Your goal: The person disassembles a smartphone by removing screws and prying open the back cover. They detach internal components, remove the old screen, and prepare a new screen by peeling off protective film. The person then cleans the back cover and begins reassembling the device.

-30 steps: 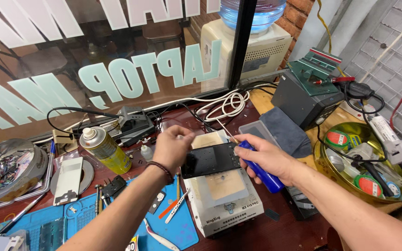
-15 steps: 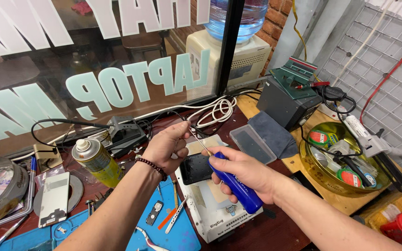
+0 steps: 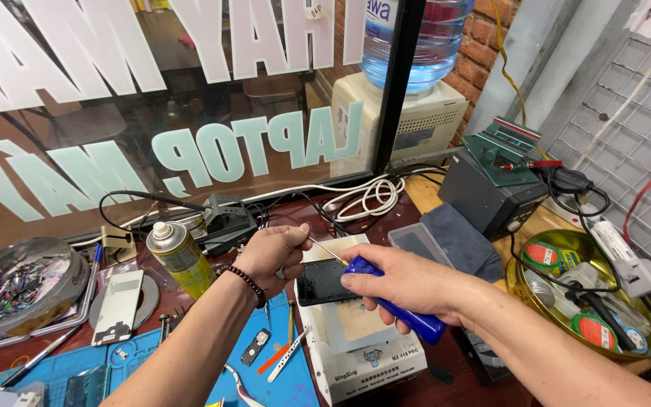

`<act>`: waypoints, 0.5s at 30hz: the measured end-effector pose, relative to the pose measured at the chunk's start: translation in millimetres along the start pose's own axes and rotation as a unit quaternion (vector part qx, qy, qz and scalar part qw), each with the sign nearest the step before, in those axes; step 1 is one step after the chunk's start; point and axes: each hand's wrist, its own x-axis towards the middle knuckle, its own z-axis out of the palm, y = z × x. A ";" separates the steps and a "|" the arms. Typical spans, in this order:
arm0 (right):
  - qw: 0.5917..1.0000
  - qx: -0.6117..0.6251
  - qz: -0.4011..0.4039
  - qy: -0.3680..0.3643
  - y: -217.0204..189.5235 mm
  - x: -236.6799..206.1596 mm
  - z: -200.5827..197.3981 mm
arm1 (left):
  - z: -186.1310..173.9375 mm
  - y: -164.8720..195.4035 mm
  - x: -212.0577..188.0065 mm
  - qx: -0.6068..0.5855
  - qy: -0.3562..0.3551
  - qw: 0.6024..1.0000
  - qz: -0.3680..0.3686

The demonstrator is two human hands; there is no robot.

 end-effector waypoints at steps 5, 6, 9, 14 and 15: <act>0.985 -0.164 -0.051 0.011 -3.1 -9.1 -22.4 | 19.1 -7.2 0.4 -0.008 0.076 0.997 0.029; 0.981 -0.186 -0.052 0.007 -1.8 -10.3 -27.4 | 23.6 -9.4 -1.3 -0.002 0.089 0.996 0.030; 0.966 -0.251 -0.066 -0.016 7.2 -12.0 -46.9 | 32.9 -16.7 -17.1 0.054 0.078 0.995 0.009; 0.930 -0.328 -0.079 -0.144 25.6 -7.8 -87.2 | 45.7 -21.6 -57.2 0.284 -0.001 0.958 -0.049; 0.925 -0.337 -0.076 -0.156 27.1 -4.2 -91.4 | 50.8 -20.7 -60.3 0.358 0.013 0.933 -0.044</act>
